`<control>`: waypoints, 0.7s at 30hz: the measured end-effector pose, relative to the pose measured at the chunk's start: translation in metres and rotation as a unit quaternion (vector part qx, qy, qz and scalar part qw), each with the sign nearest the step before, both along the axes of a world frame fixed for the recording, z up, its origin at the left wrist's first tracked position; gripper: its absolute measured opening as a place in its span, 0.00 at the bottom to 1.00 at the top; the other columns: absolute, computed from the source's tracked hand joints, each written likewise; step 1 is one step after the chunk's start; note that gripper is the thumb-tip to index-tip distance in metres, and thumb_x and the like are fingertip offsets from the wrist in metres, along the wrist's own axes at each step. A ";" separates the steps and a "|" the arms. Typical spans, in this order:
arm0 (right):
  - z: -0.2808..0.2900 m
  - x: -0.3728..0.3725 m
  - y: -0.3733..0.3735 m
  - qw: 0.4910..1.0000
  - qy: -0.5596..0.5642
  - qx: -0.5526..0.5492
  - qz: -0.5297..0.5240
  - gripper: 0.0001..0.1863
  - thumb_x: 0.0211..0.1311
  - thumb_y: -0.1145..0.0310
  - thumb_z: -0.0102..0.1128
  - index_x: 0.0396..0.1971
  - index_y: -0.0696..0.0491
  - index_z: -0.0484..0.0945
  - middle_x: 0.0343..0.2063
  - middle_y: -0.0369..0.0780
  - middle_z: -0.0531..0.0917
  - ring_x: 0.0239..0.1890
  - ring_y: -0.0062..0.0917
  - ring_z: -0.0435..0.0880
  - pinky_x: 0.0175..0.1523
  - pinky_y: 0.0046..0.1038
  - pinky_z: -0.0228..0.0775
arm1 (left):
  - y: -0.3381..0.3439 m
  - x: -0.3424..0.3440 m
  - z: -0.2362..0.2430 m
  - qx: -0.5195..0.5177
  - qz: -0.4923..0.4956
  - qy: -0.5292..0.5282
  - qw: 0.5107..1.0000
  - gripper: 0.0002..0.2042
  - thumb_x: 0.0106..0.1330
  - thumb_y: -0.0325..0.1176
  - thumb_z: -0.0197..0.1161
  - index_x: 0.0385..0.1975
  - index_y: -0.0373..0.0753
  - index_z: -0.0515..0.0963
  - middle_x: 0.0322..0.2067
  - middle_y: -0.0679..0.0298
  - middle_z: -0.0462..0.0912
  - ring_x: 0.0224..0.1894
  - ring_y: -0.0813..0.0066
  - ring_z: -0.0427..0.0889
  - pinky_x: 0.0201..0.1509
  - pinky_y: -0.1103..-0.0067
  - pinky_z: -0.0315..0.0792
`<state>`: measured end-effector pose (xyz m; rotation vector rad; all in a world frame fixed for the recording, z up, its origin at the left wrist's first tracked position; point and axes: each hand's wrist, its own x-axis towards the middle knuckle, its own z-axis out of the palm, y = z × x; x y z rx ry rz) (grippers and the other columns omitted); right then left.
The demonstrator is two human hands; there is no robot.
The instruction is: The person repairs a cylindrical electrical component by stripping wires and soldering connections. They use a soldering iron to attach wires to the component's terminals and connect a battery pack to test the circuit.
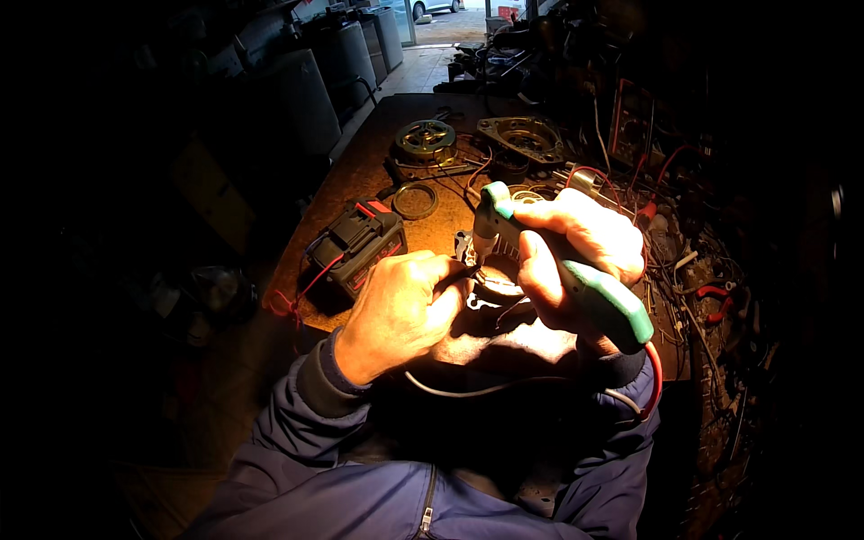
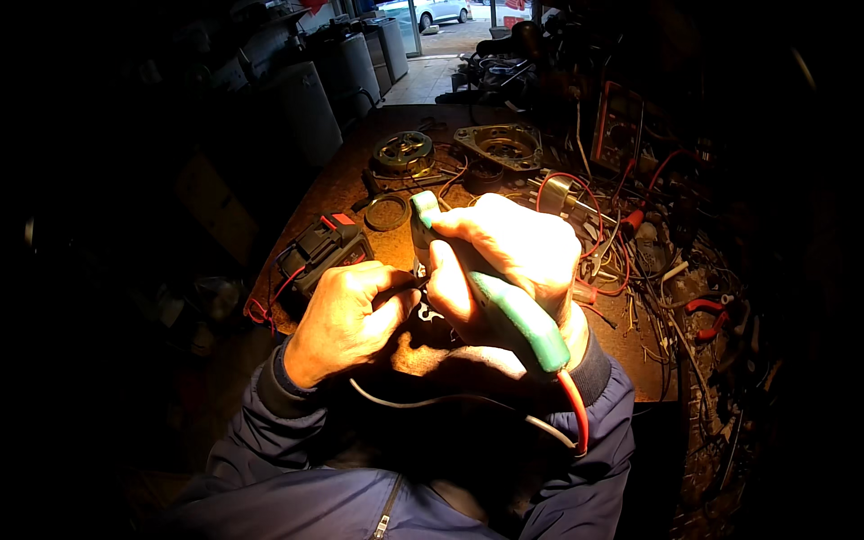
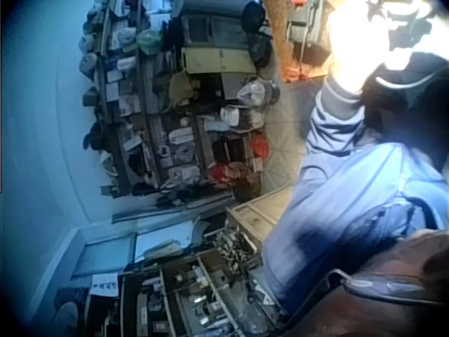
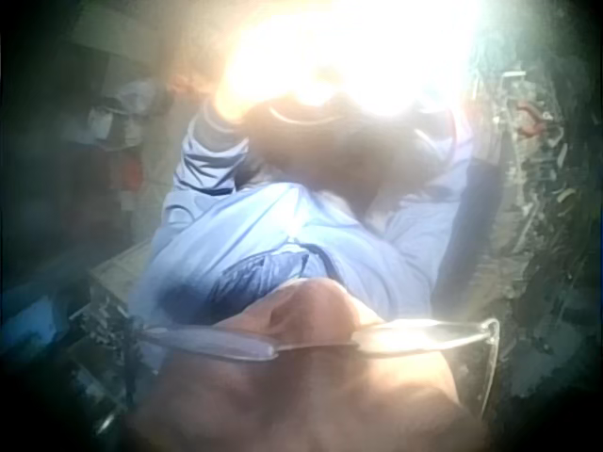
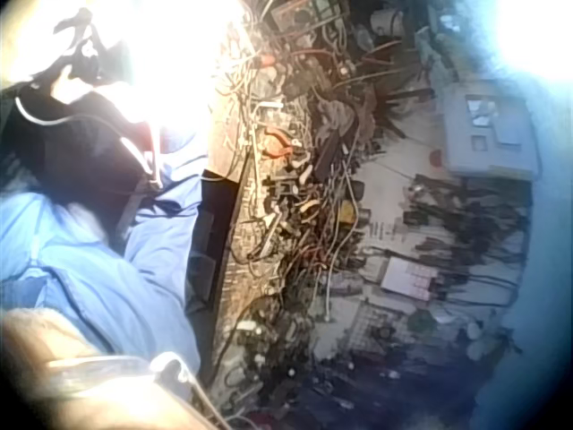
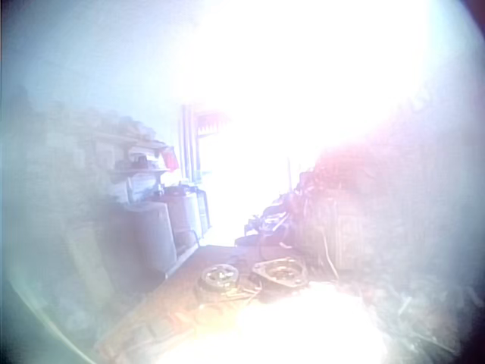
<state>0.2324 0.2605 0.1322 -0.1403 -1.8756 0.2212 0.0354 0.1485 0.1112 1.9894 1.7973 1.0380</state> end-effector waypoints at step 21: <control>0.005 0.003 -0.003 1.000 -0.012 -0.001 0.001 0.13 0.56 0.76 0.66 0.42 0.62 0.88 0.31 0.44 0.90 0.26 0.26 0.87 0.35 0.26 0.78 | 0.001 0.000 0.001 0.004 -0.003 0.008 1.000 0.09 0.66 0.27 0.69 0.43 0.34 0.89 0.28 0.52 0.85 0.28 0.58 0.86 0.33 0.68 0.75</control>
